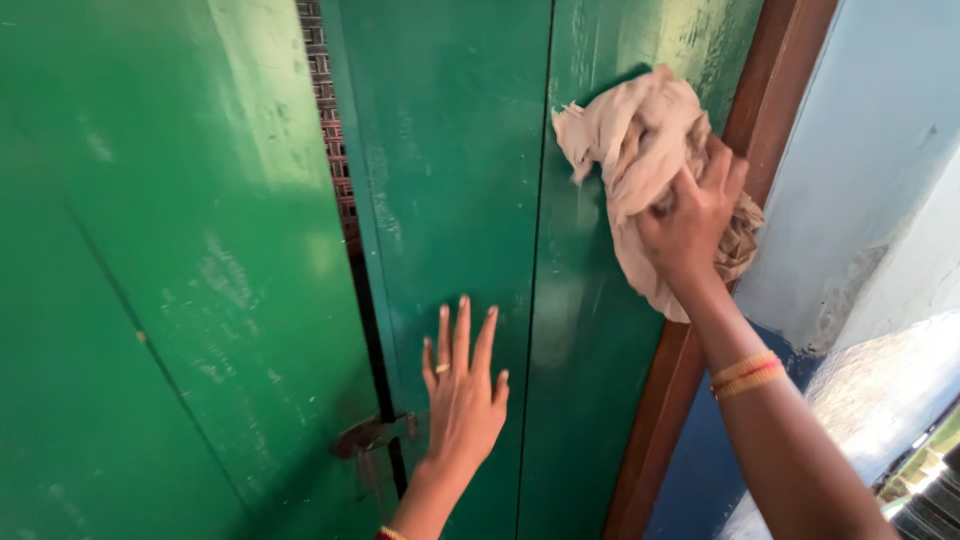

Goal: The person wipes a green wooden door with a cloth, moving systematically from the top to the bottom and across the surface. The person uses both hands to hold the cloth and apply pressure while cleaning the door panels and frame.

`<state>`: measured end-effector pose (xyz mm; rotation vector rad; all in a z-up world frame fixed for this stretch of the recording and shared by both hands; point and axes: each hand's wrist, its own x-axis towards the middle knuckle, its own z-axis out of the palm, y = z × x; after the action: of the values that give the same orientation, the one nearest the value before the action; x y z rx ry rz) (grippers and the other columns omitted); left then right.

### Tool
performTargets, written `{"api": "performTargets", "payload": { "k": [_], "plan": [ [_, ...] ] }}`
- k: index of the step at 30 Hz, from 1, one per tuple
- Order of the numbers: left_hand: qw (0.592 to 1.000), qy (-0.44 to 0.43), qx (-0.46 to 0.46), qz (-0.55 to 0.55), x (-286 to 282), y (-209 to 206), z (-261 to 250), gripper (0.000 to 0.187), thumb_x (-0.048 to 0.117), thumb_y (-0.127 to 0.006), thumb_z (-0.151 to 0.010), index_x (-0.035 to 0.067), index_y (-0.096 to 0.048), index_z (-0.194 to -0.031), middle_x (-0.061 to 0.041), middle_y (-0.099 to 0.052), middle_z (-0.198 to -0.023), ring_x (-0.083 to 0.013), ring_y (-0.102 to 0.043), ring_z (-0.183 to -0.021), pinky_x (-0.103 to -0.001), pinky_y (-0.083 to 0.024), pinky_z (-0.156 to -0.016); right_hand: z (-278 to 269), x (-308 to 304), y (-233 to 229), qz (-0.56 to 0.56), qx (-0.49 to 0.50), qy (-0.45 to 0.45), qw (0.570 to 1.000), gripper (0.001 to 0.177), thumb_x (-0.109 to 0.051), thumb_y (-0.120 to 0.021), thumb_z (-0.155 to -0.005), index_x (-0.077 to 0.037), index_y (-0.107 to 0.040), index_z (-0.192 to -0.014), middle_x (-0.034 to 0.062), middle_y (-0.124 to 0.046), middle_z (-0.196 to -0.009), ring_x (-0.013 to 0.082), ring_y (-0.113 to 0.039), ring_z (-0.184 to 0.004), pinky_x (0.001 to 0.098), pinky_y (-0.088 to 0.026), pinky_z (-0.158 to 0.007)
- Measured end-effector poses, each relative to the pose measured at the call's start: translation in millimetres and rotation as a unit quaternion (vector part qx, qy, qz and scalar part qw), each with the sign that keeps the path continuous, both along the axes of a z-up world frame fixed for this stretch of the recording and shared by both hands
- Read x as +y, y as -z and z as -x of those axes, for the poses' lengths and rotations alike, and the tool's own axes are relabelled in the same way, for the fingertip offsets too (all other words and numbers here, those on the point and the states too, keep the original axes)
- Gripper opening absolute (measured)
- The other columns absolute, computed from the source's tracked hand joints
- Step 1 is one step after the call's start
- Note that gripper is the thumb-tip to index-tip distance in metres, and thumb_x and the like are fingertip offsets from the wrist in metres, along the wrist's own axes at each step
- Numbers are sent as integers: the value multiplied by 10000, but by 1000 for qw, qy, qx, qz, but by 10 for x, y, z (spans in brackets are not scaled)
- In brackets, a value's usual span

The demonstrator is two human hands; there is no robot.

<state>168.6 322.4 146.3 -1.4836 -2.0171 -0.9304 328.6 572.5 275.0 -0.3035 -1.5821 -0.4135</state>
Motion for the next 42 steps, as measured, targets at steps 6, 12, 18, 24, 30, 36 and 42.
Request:
{"api": "performTargets", "payload": {
  "k": [6, 12, 18, 24, 30, 36, 42],
  "plan": [
    [989, 27, 134, -60, 456, -399, -61, 724, 306, -655, -937, 219, -341, -1584, -125, -207, -1679, -398, -148, -1547, -705, -106, -1173, 167, 25, -207, -63, 45, 92, 993, 622, -297, -751, -964, 61, -526, -1421, 209, -440, -1541, 422, -428, -1393, 543, -316, -1143],
    [962, -58, 242, -110, 1031, -248, 88, 638, 477, -559, -1012, 293, -391, -1599, -18, -287, -1686, -337, -224, -1551, -748, -159, -1157, 266, 170, -67, 8, 84, -30, 996, 633, -254, -707, -1079, -8, -410, -1582, 249, -283, -1689, 405, -393, -1480, 496, -355, -1241],
    [945, -100, 290, -116, 1261, -102, 261, 634, 520, -530, -1013, 286, -408, -1590, -3, -342, -1654, -312, -262, -1536, -770, -200, -1131, 217, 133, -121, -188, -78, 40, 978, 376, -210, -751, -849, -123, -710, -1213, 185, -435, -1580, 449, -406, -1458, 629, -380, -1092],
    [943, -98, 292, -124, 1254, -106, 255, 631, 508, -519, -1012, 279, -432, -1593, 15, -337, -1665, -283, -298, -1530, -762, -212, -1130, 307, 185, -268, -278, -101, 106, 949, 197, -255, -818, -952, -203, -806, -1141, 126, -517, -1579, 409, -523, -1389, 622, -386, -1044],
    [945, -92, 288, -122, 1192, -114, 232, 630, 510, -520, -1015, 275, -431, -1593, 19, -348, -1667, -269, -336, -1520, -756, -250, -1125, 395, 524, -1078, -90, 45, 214, 972, 393, -129, -632, -1016, -140, -715, -1400, 218, -420, -1556, 497, -420, -1433, 711, -352, -1081],
    [950, -92, 279, -105, 1243, -86, 217, 626, 509, -510, -1003, 267, -424, -1574, 16, -353, -1651, -271, -339, -1508, -766, -252, -1103, 813, -121, -1435, -89, 144, 181, 969, 398, -74, -652, -964, -115, -726, -1353, 269, -502, -1357, 500, -471, -1209, 593, -408, -931],
    [940, -106, 299, -123, 1247, -82, 266, 618, 503, -491, -1041, 279, -397, -1610, 27, -312, -1682, -266, -310, -1529, -741, -227, -1139, 1376, -698, -1701, -161, 60, 5, 985, 352, -89, -701, -935, -124, -745, -1283, 111, -569, -1240, 347, -537, -1126, 498, -405, -873]
  ]
}}
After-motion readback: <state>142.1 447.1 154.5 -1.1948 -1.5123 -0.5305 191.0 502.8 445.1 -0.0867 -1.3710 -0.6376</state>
